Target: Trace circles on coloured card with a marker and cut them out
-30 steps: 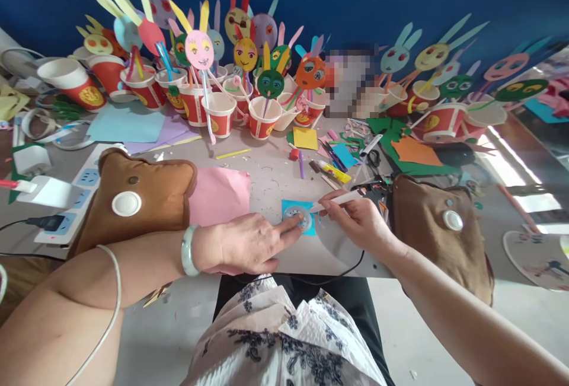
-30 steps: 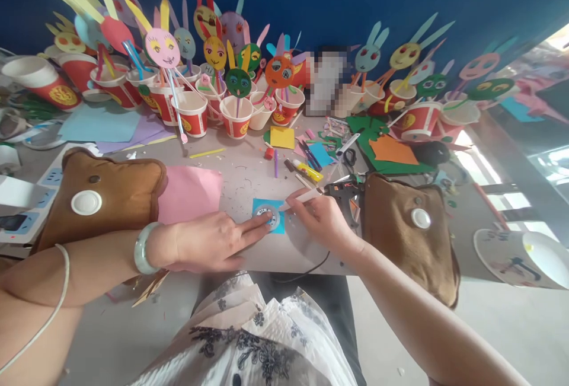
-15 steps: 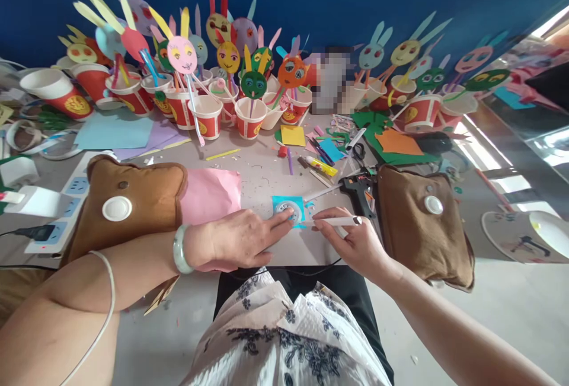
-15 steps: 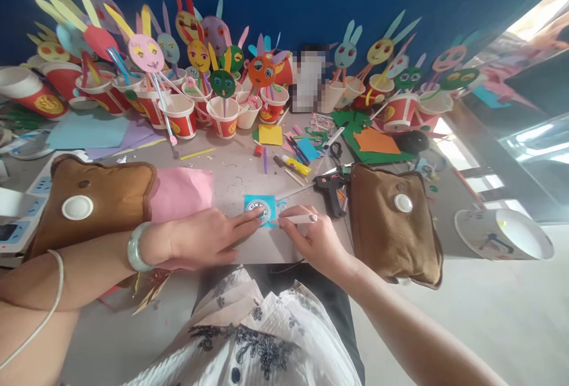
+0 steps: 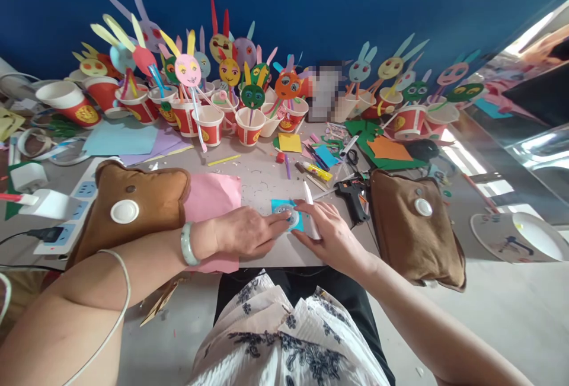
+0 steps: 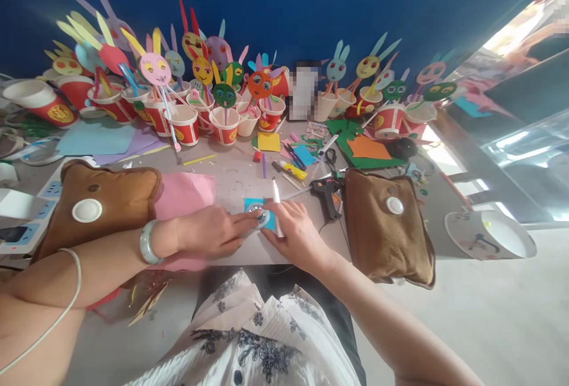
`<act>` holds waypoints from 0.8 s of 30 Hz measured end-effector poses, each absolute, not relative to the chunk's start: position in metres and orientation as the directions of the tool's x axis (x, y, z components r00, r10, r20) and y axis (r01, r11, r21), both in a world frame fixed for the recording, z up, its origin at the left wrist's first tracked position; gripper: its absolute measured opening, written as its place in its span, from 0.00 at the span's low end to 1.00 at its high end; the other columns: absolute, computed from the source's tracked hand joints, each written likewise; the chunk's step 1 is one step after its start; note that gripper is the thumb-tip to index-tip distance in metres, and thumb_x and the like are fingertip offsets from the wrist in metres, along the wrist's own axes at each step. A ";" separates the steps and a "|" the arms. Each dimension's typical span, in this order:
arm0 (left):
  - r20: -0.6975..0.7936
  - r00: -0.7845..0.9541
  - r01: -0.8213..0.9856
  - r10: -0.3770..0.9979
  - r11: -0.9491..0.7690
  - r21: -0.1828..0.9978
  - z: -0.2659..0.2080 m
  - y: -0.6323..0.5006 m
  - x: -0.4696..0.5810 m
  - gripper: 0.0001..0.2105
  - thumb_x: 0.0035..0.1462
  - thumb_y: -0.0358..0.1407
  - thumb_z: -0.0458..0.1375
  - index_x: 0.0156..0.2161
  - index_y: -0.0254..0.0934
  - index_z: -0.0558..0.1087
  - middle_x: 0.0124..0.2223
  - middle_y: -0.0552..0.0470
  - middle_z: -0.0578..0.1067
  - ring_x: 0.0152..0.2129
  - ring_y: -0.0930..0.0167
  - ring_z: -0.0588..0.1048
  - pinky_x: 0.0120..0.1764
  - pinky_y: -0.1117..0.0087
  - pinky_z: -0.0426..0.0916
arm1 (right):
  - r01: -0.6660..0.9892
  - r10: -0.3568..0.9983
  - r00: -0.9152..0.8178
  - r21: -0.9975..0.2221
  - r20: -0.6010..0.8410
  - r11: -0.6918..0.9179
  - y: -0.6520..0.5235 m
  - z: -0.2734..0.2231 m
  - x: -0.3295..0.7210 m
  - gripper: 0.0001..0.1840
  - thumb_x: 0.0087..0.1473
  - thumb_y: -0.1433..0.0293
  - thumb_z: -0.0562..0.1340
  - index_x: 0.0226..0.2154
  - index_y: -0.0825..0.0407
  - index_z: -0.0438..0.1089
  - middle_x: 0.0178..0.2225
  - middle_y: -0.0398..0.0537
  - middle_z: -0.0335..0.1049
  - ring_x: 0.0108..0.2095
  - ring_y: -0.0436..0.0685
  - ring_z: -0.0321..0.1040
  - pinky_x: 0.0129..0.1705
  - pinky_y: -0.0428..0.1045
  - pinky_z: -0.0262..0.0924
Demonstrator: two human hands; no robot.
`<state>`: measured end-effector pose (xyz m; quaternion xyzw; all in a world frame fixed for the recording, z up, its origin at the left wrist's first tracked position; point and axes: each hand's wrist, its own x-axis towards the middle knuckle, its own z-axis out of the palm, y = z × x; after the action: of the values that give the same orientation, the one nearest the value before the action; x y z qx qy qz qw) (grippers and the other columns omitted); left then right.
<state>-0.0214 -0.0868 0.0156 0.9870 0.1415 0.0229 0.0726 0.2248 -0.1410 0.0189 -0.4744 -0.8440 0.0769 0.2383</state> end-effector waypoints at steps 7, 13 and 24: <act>0.130 0.954 0.253 0.272 -0.957 0.143 0.010 -0.081 -0.020 0.16 0.70 0.35 0.49 0.59 0.35 0.67 0.60 0.42 0.76 0.29 0.69 0.81 0.27 0.67 0.71 | 0.787 0.849 -0.457 -0.325 0.265 0.525 -0.134 0.007 0.214 0.16 0.62 0.64 0.63 0.51 0.51 0.65 0.44 0.57 0.78 0.42 0.66 0.76 0.42 0.57 0.70; 0.327 0.824 0.397 0.463 -0.883 0.251 0.014 -0.071 -0.024 0.13 0.68 0.32 0.48 0.52 0.34 0.71 0.56 0.43 0.77 0.37 0.67 0.80 0.36 0.67 0.73 | 0.751 0.931 -0.302 -0.551 0.204 0.364 -0.132 0.020 0.221 0.18 0.61 0.62 0.64 0.52 0.48 0.65 0.38 0.50 0.75 0.32 0.59 0.73 0.37 0.54 0.70; 0.097 0.753 0.638 0.650 -0.759 0.130 0.025 -0.037 -0.038 0.12 0.60 0.23 0.51 0.41 0.35 0.75 0.43 0.43 0.78 0.47 0.58 0.73 0.53 0.53 0.65 | 0.550 0.988 0.079 -0.832 0.135 0.070 -0.129 0.030 0.249 0.25 0.52 0.52 0.70 0.48 0.46 0.68 0.47 0.51 0.74 0.37 0.59 0.74 0.34 0.52 0.72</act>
<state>-0.0379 -0.0371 0.0245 0.9353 0.3444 0.0683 0.0443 0.2493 -0.1293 0.0296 -0.6220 -0.6182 0.2800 0.3906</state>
